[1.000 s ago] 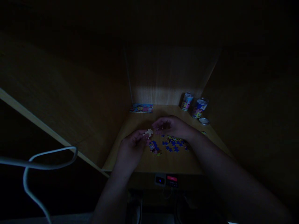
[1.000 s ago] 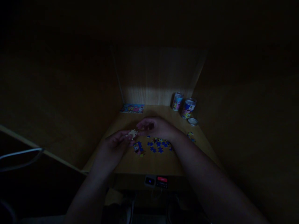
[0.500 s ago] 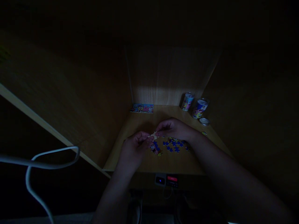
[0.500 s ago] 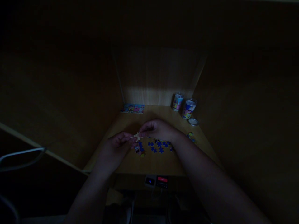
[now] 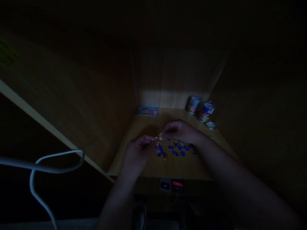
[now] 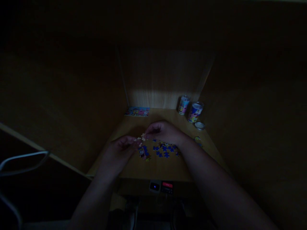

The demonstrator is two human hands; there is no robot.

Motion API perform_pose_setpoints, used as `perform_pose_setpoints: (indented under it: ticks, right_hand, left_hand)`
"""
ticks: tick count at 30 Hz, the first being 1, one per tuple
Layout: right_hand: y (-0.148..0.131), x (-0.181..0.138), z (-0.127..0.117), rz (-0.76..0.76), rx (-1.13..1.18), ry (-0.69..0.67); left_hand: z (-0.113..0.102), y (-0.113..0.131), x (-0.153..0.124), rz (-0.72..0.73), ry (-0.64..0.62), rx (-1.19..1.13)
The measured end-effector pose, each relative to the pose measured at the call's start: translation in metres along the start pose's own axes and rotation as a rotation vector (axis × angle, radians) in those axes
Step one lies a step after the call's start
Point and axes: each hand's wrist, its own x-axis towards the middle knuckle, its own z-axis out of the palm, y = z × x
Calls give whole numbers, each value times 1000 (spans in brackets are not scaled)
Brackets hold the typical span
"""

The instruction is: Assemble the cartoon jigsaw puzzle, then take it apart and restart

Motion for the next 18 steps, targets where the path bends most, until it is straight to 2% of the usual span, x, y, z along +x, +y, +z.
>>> perform_pose_setpoints:
  ticks: [3, 7, 11, 15, 18]
  right_hand:
    - [11, 0, -16, -55, -371, 355]
    - [25, -8, -48, -40, -548, 456]
    - [29, -18, -64, -29, -643, 360]
    - [26, -21, -64, -13, -662, 146]
    - [24, -22, -63, -2, -665, 48]
  left_hand:
    - [0, -4, 0, -5, 35, 5]
    - [1, -6, 0, 8, 31, 5]
    - [1, -9, 1, 24, 27, 4]
    - [1, -9, 1, 15, 27, -2]
    - [1, -6, 1, 3, 25, 7]
